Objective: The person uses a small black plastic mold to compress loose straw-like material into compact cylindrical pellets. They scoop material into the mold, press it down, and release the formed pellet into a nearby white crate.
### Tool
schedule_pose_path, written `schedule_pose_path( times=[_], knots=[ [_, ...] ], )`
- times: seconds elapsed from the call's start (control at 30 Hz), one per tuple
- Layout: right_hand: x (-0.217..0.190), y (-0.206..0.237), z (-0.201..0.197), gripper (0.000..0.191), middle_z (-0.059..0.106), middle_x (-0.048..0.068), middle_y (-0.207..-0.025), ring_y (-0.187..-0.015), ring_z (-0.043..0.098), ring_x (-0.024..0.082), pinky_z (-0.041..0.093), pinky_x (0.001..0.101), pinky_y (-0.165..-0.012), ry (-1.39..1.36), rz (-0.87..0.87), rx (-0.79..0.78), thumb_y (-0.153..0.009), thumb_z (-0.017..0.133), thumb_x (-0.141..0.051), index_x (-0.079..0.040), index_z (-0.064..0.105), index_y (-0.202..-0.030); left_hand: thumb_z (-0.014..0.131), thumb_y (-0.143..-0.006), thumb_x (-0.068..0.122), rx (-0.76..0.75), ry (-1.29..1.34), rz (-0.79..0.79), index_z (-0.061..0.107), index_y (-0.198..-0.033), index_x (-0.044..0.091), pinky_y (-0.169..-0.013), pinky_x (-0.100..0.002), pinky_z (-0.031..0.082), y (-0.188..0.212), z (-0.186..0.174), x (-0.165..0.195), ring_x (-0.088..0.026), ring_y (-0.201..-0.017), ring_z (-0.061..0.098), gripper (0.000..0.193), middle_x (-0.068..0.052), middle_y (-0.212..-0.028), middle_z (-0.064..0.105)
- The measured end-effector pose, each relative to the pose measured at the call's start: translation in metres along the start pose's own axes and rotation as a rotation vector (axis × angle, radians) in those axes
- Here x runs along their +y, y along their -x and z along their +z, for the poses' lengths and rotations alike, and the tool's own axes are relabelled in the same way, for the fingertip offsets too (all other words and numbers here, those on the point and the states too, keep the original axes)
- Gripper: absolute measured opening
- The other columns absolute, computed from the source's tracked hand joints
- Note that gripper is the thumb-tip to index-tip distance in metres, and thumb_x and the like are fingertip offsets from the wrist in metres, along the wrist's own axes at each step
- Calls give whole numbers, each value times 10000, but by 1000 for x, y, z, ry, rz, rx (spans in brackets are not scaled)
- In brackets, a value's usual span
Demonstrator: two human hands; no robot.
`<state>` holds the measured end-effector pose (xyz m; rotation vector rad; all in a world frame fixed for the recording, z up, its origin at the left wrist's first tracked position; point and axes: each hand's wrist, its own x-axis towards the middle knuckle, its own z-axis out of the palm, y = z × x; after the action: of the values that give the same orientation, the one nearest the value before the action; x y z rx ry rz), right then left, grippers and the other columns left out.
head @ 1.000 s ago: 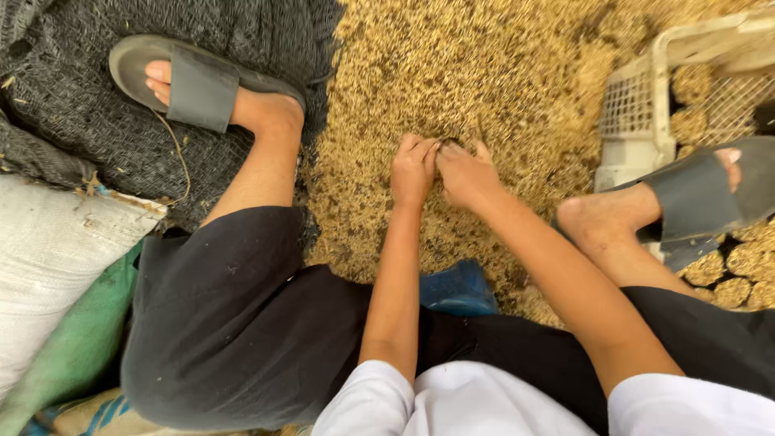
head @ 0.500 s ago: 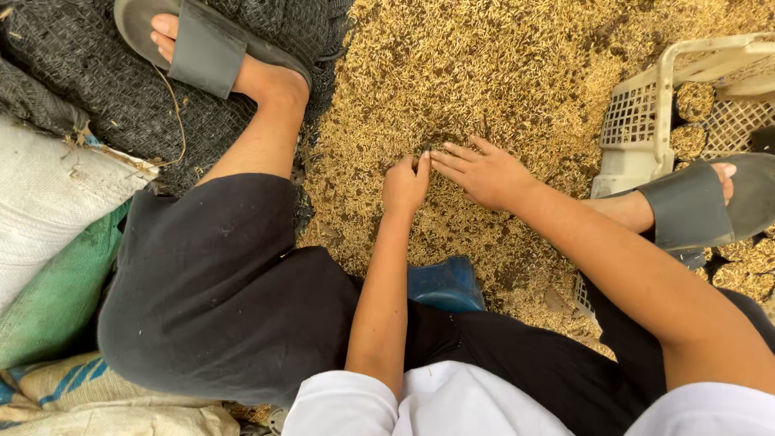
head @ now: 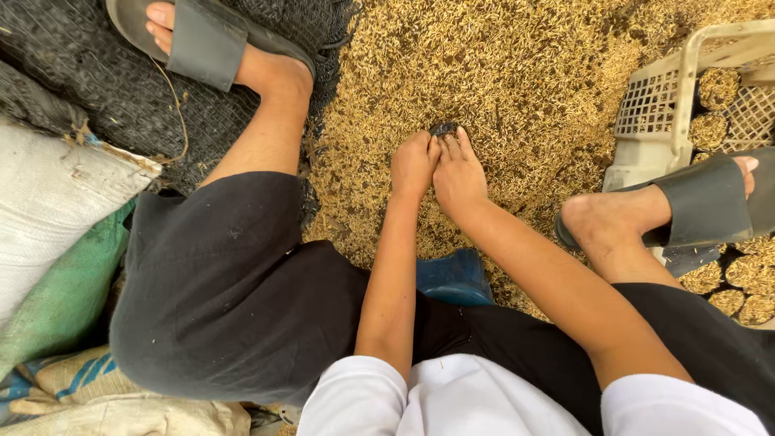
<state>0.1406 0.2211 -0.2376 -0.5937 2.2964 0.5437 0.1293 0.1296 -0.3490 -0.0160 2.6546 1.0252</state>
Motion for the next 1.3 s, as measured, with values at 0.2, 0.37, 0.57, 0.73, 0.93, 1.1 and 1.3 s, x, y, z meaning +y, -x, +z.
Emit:
schedule_pose_path(
  times=[0.2,0.37,0.57,0.73,0.93,1.1,1.3],
  knots=[
    [34,-4,29,563,326,24,-1606,-1459,309,176,57,555,-1223,-682,-89,89,-977,522,-274,-165,398,-1515,370,-1064,310,-56,172,-346,626,-947,46,-636,-449,510,4,-2,10,-260,-645,576,386,-82,-788,612],
    [45,-12,65,409,614,127,-1428,-1265,591,265,478,440,-1081,-895,149,743,-982,601,-182,-102,661,-1379,292,-1075,368,159,612,-497,512,-1341,-17,-797,-446,513,54,39,28,-250,-852,623,517,-113,-979,618],
    [44,-28,71,287,745,179,-931,-814,719,337,584,427,-796,-1387,510,230,-1035,603,-242,-97,703,-1261,230,-1222,376,403,292,-40,425,-1571,-39,-1014,-500,451,57,46,31,-400,-1202,556,577,-237,-1348,583],
    [42,-12,77,315,702,183,-1182,-1026,683,305,538,434,-955,-1208,352,534,-1046,574,-216,-40,680,-1285,243,-1084,369,6,350,-275,609,-1357,59,-677,-368,545,13,-2,12,-181,-701,645,552,-98,-825,686],
    [29,5,86,586,349,87,-1637,-1465,397,242,322,437,-1205,-728,-112,629,-994,453,-46,-104,361,-1570,405,-1045,349,75,486,-337,618,-1049,61,-570,-351,529,25,-16,8,-135,-585,635,358,-30,-800,703],
    [31,9,88,728,240,5,-1684,-1526,246,167,176,438,-1250,-569,-156,495,-920,457,-13,-165,271,-1608,497,-1034,404,37,259,-334,655,-944,34,-600,-383,500,36,-17,22,-220,-618,642,412,-110,-762,694],
    [17,3,84,751,260,6,-1681,-1539,244,173,170,491,-1242,-410,-115,493,-880,509,-28,-134,296,-1592,510,-1014,386,-3,217,-222,635,-938,22,-653,-441,517,32,-28,23,-296,-700,667,392,-144,-831,690]
  ],
)
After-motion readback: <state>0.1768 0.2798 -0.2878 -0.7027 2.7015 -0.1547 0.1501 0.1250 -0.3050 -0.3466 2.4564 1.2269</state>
